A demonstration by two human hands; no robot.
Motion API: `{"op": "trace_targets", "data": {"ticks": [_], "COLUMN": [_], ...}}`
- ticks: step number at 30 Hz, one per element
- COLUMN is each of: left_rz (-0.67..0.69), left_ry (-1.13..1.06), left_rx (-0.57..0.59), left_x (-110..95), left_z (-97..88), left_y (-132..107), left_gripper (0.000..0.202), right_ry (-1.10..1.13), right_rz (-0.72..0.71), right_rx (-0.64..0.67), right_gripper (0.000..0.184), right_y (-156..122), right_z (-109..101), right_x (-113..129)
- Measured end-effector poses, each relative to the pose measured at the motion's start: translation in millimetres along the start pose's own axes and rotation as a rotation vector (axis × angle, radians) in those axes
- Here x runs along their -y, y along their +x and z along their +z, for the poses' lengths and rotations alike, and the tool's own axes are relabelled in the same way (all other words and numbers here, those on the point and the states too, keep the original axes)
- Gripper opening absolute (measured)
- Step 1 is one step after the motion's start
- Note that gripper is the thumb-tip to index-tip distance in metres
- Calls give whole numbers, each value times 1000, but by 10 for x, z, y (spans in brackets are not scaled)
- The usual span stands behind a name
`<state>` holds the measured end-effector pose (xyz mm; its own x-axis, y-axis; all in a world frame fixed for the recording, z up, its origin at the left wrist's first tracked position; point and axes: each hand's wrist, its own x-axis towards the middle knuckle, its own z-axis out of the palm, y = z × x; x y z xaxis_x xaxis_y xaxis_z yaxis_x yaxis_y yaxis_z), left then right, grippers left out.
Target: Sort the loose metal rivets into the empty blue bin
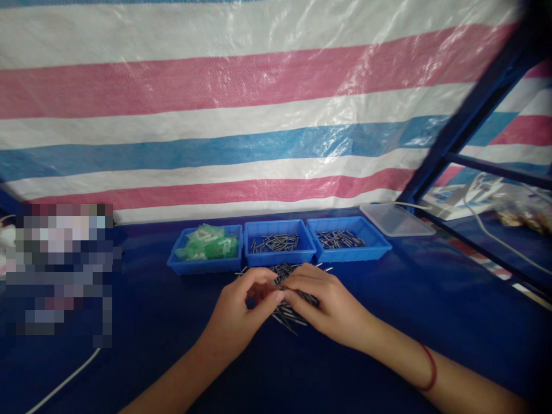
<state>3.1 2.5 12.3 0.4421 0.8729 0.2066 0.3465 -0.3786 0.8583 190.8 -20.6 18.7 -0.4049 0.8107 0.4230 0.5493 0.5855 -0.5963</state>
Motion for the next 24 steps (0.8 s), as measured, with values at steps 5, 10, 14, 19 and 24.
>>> {"op": "trace_targets", "data": {"ticks": [5, 10, 14, 19, 24], "left_rz": [-79, -86, -80, -65, -30], "left_ry": [-161, -145, -170, -166, -130], "left_rx": [-36, -37, -35, -25, -28], "left_x": [34, -15, -31, -30, -22], "left_z": [48, 13, 2, -6, -16], "left_y": [7, 6, 1, 5, -8], "left_gripper": [14, 13, 12, 10, 10], "right_ry": [83, 102, 116, 143, 165], "right_rz": [34, 30, 44, 54, 66], "right_rx": [-27, -16, -19, -51, -123], "right_gripper": [21, 22, 20, 16, 10], "right_y": [4, 6, 16, 9, -1], "right_z": [25, 40, 41, 69, 89], "right_x": [33, 37, 49, 36, 3]}}
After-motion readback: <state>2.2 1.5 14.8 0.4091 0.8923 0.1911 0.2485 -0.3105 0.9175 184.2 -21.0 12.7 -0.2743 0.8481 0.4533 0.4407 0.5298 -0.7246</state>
